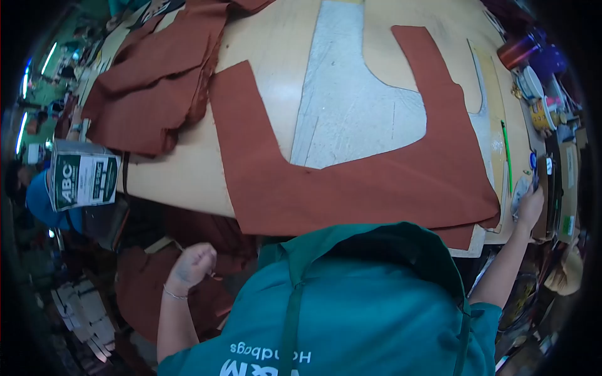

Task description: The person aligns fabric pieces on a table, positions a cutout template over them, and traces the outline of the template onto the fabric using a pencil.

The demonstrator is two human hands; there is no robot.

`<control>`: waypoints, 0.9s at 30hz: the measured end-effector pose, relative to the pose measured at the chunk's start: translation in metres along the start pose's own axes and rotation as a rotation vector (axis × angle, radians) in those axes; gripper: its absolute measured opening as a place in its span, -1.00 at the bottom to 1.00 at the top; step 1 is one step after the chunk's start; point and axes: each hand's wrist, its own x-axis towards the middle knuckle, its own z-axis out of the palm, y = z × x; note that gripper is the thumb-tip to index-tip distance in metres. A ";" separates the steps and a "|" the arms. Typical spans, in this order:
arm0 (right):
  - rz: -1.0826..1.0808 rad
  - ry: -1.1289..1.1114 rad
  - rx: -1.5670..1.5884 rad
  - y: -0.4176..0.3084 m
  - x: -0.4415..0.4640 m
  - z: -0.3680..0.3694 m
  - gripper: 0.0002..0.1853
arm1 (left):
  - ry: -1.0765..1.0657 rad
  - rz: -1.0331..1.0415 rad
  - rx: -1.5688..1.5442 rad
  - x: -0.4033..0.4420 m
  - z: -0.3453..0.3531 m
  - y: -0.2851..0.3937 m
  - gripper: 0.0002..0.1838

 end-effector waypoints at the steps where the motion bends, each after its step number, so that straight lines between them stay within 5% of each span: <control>1: 0.025 -0.005 -0.120 0.012 0.004 -0.001 -0.57 | -0.001 -0.109 0.094 -0.009 0.012 -0.029 -0.88; 4: 0.175 -0.116 -0.203 -0.031 -0.017 -0.009 -0.56 | 0.140 -0.154 0.653 0.006 -0.001 -0.175 -0.89; 8: 0.114 -0.034 -0.254 -0.051 -0.021 -0.040 -0.58 | 0.314 0.168 -0.012 0.025 0.038 -0.072 -0.78; 13: -0.136 -0.055 0.448 -0.123 -0.055 -0.063 -0.62 | 0.234 0.183 -0.528 0.042 0.063 0.013 -0.66; 16: -0.235 -0.178 0.496 -0.175 -0.083 -0.094 -0.58 | 0.225 0.239 -0.306 0.043 0.075 0.036 -0.77; 20: -0.249 -0.255 0.482 -0.196 -0.096 -0.097 -0.63 | 0.496 0.578 0.039 0.049 0.070 0.048 -0.83; 25: -0.022 -0.432 0.528 -0.197 -0.103 -0.104 -0.69 | 0.484 0.811 -0.416 0.084 0.065 0.106 -0.84; 27: -0.103 -0.280 0.577 -0.185 -0.112 -0.089 -0.69 | 0.342 0.784 -0.747 0.117 0.050 0.113 -0.84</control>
